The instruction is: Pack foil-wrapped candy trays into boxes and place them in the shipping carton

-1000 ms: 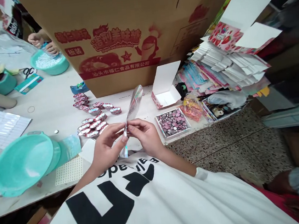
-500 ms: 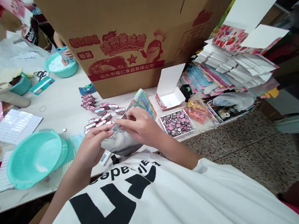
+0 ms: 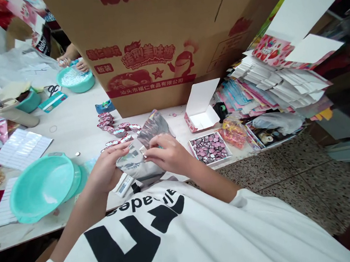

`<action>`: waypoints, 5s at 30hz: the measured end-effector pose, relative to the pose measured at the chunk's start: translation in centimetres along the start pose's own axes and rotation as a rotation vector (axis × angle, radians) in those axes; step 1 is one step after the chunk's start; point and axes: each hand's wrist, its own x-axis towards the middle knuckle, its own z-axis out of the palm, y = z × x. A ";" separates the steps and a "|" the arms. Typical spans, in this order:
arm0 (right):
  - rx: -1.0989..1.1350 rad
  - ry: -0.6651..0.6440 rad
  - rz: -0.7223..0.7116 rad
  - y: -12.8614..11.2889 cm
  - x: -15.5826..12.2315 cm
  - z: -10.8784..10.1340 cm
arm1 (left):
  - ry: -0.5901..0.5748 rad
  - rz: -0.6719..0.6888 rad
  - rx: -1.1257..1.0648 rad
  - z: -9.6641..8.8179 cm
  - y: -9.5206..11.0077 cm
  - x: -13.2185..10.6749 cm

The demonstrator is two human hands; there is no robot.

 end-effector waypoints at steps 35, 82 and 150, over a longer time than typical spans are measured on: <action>0.700 0.343 1.233 18.5 12.3 28.6 | 0.202 0.111 0.725 -17.6 -8.7 28.5; -0.067 -0.234 1.258 23.7 14.1 32.4 | -0.080 0.203 1.250 -20.6 -12.0 38.5; -0.026 -0.554 0.591 20.5 -12.5 19.5 | 0.071 0.273 1.066 -2.1 -30.2 21.8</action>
